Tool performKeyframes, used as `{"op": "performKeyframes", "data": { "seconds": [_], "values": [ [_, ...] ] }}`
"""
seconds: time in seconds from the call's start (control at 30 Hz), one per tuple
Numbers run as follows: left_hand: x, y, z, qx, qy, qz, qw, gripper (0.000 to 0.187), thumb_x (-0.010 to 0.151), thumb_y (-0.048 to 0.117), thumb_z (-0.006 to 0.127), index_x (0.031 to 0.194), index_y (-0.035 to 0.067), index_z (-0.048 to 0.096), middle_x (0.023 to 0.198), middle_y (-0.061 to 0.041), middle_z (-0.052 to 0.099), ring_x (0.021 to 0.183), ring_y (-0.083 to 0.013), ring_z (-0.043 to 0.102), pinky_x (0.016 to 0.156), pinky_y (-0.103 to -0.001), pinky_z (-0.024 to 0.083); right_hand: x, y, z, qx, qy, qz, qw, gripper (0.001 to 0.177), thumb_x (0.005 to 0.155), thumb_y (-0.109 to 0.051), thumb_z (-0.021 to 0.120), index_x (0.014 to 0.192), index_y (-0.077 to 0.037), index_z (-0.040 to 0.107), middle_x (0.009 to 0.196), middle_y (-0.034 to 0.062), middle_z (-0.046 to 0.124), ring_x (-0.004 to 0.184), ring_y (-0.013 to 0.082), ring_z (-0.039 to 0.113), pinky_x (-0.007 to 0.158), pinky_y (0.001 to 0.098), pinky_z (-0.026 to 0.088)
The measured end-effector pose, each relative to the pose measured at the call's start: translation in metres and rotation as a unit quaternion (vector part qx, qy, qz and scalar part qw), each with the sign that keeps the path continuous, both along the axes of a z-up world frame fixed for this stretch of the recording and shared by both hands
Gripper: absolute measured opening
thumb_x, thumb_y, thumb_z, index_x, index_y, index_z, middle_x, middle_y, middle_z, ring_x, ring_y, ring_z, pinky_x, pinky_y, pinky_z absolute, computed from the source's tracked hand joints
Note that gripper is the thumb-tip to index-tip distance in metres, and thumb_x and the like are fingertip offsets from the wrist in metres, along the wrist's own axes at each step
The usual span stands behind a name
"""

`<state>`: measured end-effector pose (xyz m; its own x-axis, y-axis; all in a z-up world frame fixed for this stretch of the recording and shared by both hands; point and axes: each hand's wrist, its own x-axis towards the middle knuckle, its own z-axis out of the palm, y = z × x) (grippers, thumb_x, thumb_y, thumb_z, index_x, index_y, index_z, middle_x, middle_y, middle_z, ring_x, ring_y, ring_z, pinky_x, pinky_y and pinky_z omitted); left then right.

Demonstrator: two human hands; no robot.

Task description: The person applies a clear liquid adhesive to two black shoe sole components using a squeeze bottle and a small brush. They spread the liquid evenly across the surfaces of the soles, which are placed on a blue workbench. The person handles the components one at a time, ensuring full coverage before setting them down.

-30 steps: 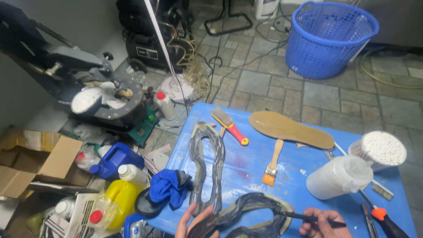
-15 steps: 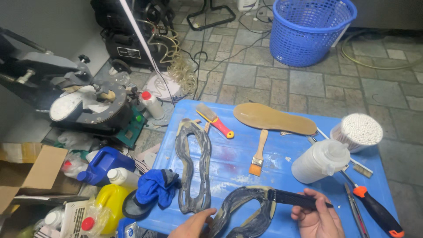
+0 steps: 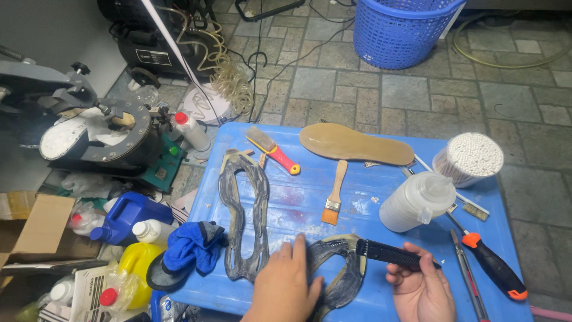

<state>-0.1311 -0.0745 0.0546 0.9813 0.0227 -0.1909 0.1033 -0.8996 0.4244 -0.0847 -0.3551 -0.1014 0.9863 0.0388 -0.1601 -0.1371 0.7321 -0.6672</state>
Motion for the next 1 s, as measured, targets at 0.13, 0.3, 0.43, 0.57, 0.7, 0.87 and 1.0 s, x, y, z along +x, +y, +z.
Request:
{"op": "performKeyframes", "data": {
  "seconds": [0.13,0.3,0.43,0.57,0.7,0.87,1.0],
  "values": [
    [0.007,-0.013,-0.014,0.003,-0.066,-0.034,0.997,0.08,0.079,0.022,0.075,0.143,-0.009,0.036,0.114,-0.024,0.056,0.101,-0.039,0.057,0.074,-0.044,0.056,0.0,0.0,0.002,0.026,0.003,-0.013,1.0,0.041,0.116,-0.031,0.047,0.131,0.005,0.06,0.107,0.0216,0.07,0.09,0.0302,0.071,0.072,0.0414,0.058],
    [0.017,-0.02,-0.025,0.031,-0.111,-0.014,0.993,0.077,0.076,0.016,0.071,0.143,-0.006,0.041,0.109,-0.02,0.058,0.097,-0.0369,0.06,0.074,-0.042,0.057,-0.002,0.005,0.012,0.078,-0.018,-0.001,0.997,0.037,0.113,-0.029,0.049,0.127,0.004,0.061,0.109,0.0232,0.07,0.091,0.0334,0.07,0.073,0.0448,0.058],
    [0.03,-0.016,-0.017,0.062,-0.095,0.009,0.993,0.085,0.074,0.019,0.073,0.147,-0.005,0.04,0.112,-0.021,0.057,0.097,-0.0405,0.059,0.072,-0.044,0.055,-0.004,0.009,0.019,0.088,-0.014,-0.011,0.996,0.035,0.109,-0.028,0.051,0.123,0.003,0.062,0.113,0.0226,0.071,0.091,0.0338,0.07,0.073,0.046,0.058],
    [0.033,-0.008,0.003,0.028,-0.109,0.017,0.993,0.081,0.075,0.021,0.075,0.144,-0.005,0.041,0.117,-0.023,0.056,0.098,-0.0391,0.059,0.078,-0.044,0.056,-0.004,0.009,0.019,0.086,-0.013,-0.011,0.996,0.036,0.108,-0.028,0.052,0.123,0.003,0.062,0.113,0.0221,0.071,0.09,0.0338,0.071,0.074,0.0454,0.058],
    [0.033,-0.001,0.023,-0.31,-0.068,-0.078,0.945,0.064,0.075,0.021,0.083,0.13,-0.003,0.062,0.113,-0.018,0.063,0.098,-0.0268,0.063,0.08,-0.036,0.055,-0.005,0.019,0.017,0.056,0.028,-0.035,0.997,0.035,0.105,-0.02,0.054,0.129,0.003,0.062,0.109,0.0224,0.071,0.094,0.0311,0.072,0.075,0.0395,0.058],
    [0.057,-0.026,0.012,-0.63,0.1,-0.051,0.769,0.029,0.089,0.017,0.077,0.109,-0.002,0.07,0.1,-0.003,0.073,0.089,-0.0088,0.067,0.081,-0.025,0.055,-0.018,0.049,0.026,0.02,0.027,-0.022,0.999,0.035,0.101,-0.008,0.056,0.133,0.005,0.062,0.117,0.0229,0.072,0.095,0.0305,0.071,0.076,0.0401,0.059],
    [0.076,-0.021,0.012,-0.611,0.053,-0.044,0.789,0.018,0.093,0.016,0.074,0.098,-0.001,0.071,0.086,-0.001,0.069,0.08,-0.0068,0.064,0.071,-0.025,0.053,-0.012,0.056,0.035,-0.056,0.023,0.001,0.998,0.037,0.099,-0.006,0.057,0.133,0.007,0.061,0.12,0.0224,0.071,0.099,0.0306,0.07,0.083,0.0427,0.057]
  ]
}}
